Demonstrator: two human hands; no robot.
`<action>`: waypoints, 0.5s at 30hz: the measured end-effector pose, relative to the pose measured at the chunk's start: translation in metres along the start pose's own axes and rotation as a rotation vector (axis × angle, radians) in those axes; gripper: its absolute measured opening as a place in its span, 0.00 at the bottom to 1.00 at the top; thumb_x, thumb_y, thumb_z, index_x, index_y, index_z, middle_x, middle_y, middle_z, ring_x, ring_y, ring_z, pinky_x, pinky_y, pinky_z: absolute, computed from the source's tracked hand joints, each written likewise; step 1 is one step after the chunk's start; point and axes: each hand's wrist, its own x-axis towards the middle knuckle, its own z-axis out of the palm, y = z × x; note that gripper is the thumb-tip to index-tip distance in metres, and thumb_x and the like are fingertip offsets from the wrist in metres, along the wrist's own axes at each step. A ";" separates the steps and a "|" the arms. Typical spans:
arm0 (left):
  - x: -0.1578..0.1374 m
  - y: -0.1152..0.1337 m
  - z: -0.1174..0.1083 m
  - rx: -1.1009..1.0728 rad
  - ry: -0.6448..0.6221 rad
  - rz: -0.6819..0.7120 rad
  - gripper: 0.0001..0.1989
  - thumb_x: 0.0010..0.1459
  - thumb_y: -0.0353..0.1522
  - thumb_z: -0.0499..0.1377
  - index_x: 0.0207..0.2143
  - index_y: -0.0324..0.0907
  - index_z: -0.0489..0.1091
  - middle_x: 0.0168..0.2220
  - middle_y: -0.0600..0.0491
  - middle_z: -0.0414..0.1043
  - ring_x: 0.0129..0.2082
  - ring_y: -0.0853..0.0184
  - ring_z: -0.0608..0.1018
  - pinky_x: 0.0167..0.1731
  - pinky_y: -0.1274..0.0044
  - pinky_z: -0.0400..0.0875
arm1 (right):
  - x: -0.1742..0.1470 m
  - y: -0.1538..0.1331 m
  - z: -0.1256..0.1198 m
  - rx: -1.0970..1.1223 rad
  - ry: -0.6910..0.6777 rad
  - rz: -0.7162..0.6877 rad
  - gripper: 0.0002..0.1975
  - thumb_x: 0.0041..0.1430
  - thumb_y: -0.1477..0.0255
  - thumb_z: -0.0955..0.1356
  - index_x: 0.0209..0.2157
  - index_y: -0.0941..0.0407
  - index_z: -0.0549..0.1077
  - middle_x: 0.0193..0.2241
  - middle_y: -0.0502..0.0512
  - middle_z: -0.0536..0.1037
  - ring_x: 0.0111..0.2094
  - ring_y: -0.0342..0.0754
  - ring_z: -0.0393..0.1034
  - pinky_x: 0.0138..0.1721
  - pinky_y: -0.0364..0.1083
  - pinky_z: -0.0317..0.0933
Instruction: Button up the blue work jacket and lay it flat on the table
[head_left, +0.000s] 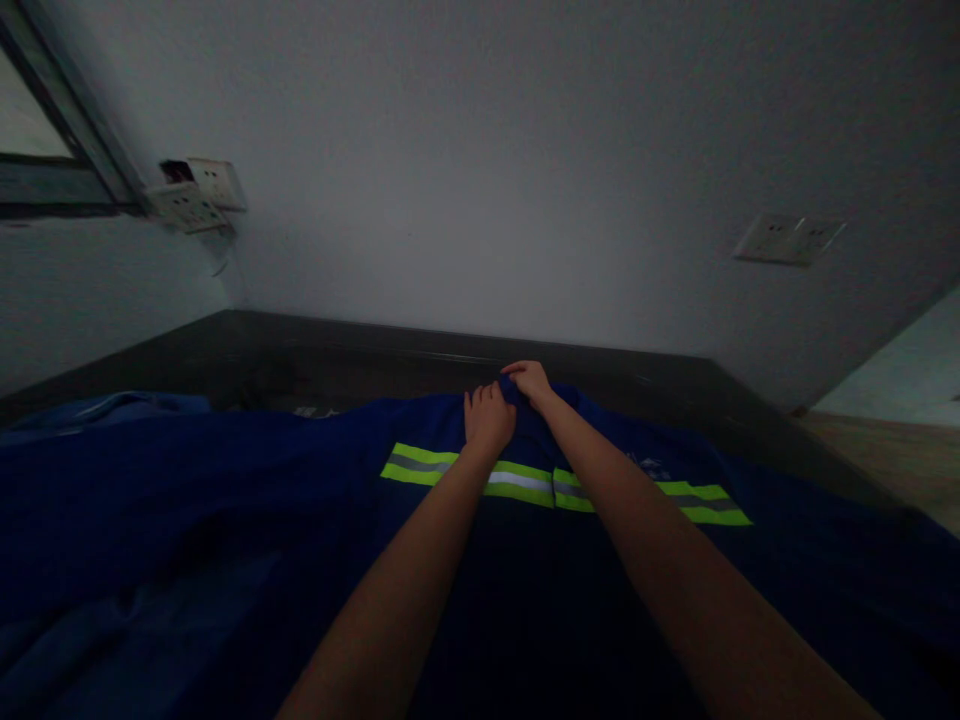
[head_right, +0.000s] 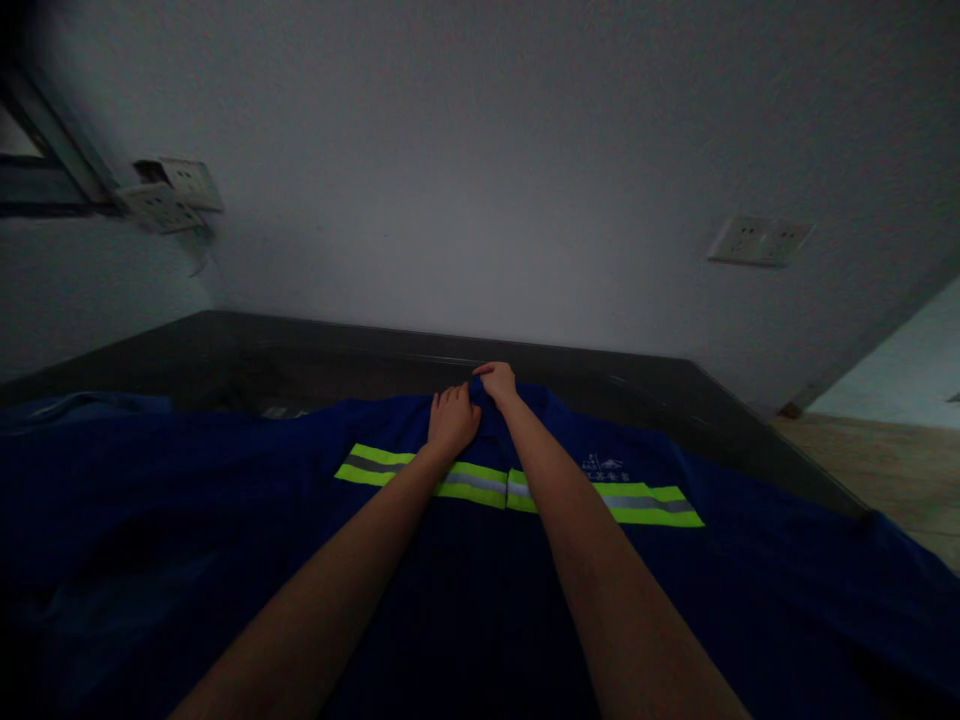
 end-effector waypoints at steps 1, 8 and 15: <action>0.001 0.000 0.000 0.003 0.003 -0.005 0.23 0.59 0.30 0.49 0.57 0.33 0.59 0.55 0.40 0.66 0.58 0.57 0.65 0.60 0.62 0.52 | -0.001 0.000 0.000 0.015 -0.003 0.011 0.14 0.46 0.81 0.64 0.33 0.59 0.79 0.27 0.52 0.79 0.29 0.43 0.72 0.35 0.41 0.65; 0.006 -0.002 -0.005 -0.030 -0.019 -0.029 0.16 0.60 0.30 0.48 0.48 0.36 0.66 0.49 0.43 0.70 0.52 0.59 0.70 0.57 0.66 0.57 | -0.006 -0.002 -0.001 0.071 0.020 0.094 0.13 0.44 0.80 0.68 0.34 0.59 0.78 0.28 0.51 0.79 0.30 0.44 0.73 0.36 0.41 0.65; 0.006 -0.003 -0.005 -0.067 -0.006 -0.048 0.20 0.60 0.29 0.49 0.54 0.34 0.62 0.50 0.42 0.70 0.53 0.59 0.70 0.57 0.67 0.57 | -0.007 -0.006 0.002 0.069 0.075 0.102 0.09 0.43 0.74 0.72 0.31 0.59 0.76 0.27 0.53 0.79 0.30 0.45 0.73 0.34 0.41 0.65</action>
